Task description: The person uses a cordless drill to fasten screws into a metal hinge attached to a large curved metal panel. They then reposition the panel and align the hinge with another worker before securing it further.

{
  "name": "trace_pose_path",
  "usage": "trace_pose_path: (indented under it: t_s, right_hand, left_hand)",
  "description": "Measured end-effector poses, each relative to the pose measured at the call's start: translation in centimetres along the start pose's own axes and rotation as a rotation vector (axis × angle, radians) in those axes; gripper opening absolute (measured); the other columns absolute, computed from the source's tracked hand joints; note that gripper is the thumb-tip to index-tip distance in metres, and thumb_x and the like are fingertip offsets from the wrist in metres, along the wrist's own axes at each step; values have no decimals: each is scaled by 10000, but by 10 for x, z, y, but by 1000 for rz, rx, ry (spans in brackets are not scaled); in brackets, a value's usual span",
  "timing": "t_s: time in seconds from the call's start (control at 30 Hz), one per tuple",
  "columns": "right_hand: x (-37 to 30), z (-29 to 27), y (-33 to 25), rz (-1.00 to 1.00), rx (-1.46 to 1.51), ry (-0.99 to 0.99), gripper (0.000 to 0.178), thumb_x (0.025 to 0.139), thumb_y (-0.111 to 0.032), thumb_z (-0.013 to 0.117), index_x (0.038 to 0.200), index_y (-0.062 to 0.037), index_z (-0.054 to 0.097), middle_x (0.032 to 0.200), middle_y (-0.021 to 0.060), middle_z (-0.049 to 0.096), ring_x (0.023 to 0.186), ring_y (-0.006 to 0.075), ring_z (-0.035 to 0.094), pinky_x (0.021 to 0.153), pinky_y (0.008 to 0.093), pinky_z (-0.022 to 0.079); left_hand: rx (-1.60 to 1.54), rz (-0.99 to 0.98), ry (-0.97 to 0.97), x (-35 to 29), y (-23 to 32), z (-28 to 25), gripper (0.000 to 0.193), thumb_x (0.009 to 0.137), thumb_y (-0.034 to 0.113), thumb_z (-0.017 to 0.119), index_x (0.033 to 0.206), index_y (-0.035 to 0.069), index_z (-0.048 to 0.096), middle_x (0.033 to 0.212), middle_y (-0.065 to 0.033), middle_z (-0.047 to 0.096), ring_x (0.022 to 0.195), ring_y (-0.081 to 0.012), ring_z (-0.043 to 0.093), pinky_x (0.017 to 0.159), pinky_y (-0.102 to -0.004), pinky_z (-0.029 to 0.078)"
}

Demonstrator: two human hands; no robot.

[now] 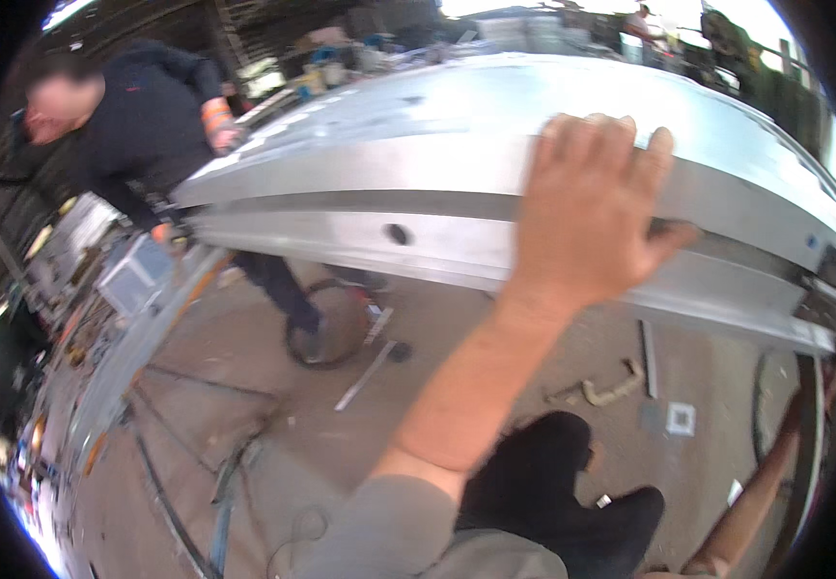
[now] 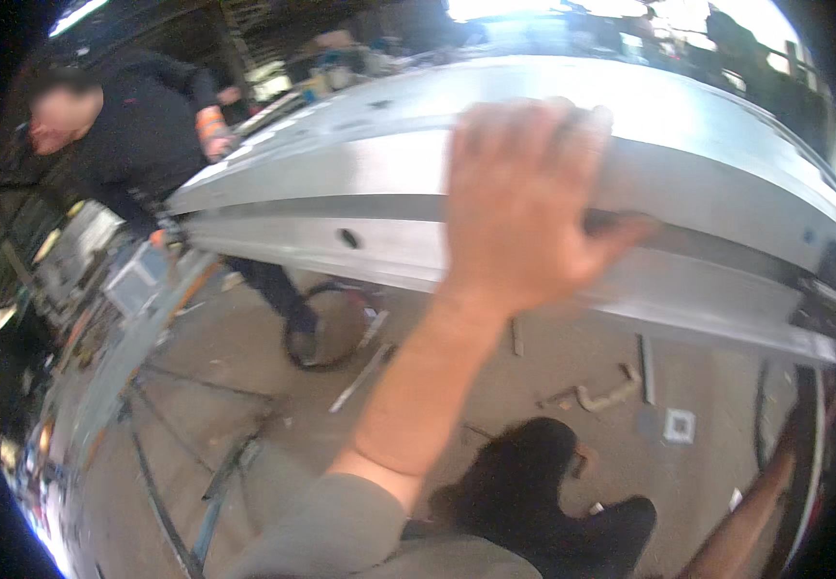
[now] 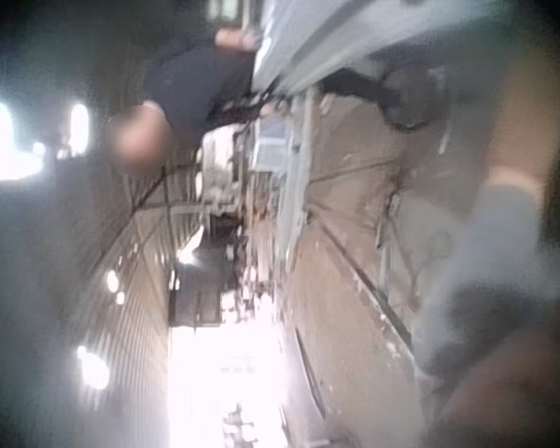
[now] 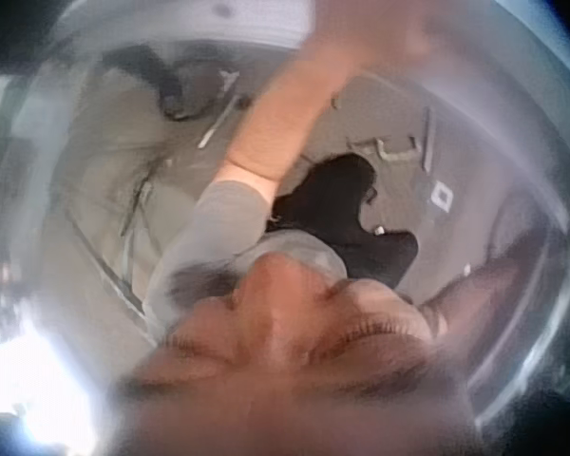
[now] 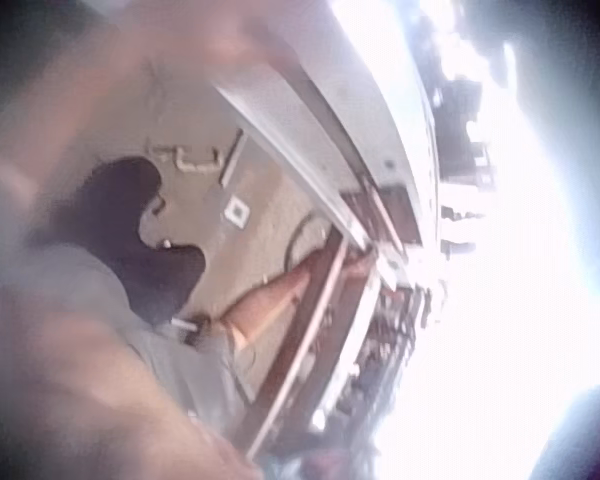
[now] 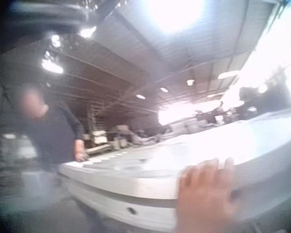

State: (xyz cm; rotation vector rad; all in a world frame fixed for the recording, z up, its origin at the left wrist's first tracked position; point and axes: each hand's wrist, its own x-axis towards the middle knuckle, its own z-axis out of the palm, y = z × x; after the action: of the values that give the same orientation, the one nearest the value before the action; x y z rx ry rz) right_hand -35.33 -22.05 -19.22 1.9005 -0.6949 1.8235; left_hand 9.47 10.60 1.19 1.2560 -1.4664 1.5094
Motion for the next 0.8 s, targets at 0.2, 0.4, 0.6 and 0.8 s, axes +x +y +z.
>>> trace_pose_path:
  t_s: [0.2, 0.4, 0.6, 0.8]
  right_hand:
    - [9, -9, -16, -13, -26, -2, 417, 1104, -159, 433, 1477, 11, 507, 1545, 223, 482, 1447, 378, 449, 1208, 493, 365]
    - [6, -12, -19, 38, -29, -31, 436, 1074, -156, 516, 1488, -21, 525, 1508, 183, 538, 1420, 323, 491, 1196, 466, 385]
    - [17, -1, -7, 8, -29, -53, 501, 998, -173, 632, 1481, -70, 550, 1508, 167, 548, 1425, 331, 490, 1197, 474, 372]
    - [19, -16, -40, 72, -62, 2, 582, 923, -190, 748, 1474, -119, 576, 1509, 150, 558, 1430, 338, 489, 1198, 482, 360]
  left_hand:
    - [-90, -34, 11, -1, 3, -1, 724, 747, 602, 787, 1264, 124, 617, 1139, -66, 611, 1020, -309, 571, 963, -483, 406]
    - [-97, -31, 34, 3, 2, -1, 731, 752, 610, 779, 1270, 122, 613, 1137, -73, 609, 1022, -305, 573, 958, -491, 406]
    - [-76, -36, -29, 3, 5, -2, 724, 792, 629, 759, 1273, 107, 618, 1145, -89, 613, 1033, -309, 571, 957, -497, 408]
    - [13, -85, -204, -3, 8, -5, 767, 836, 660, 742, 1344, 101, 611, 1231, -117, 642, 1169, -324, 570, 1035, -485, 397]
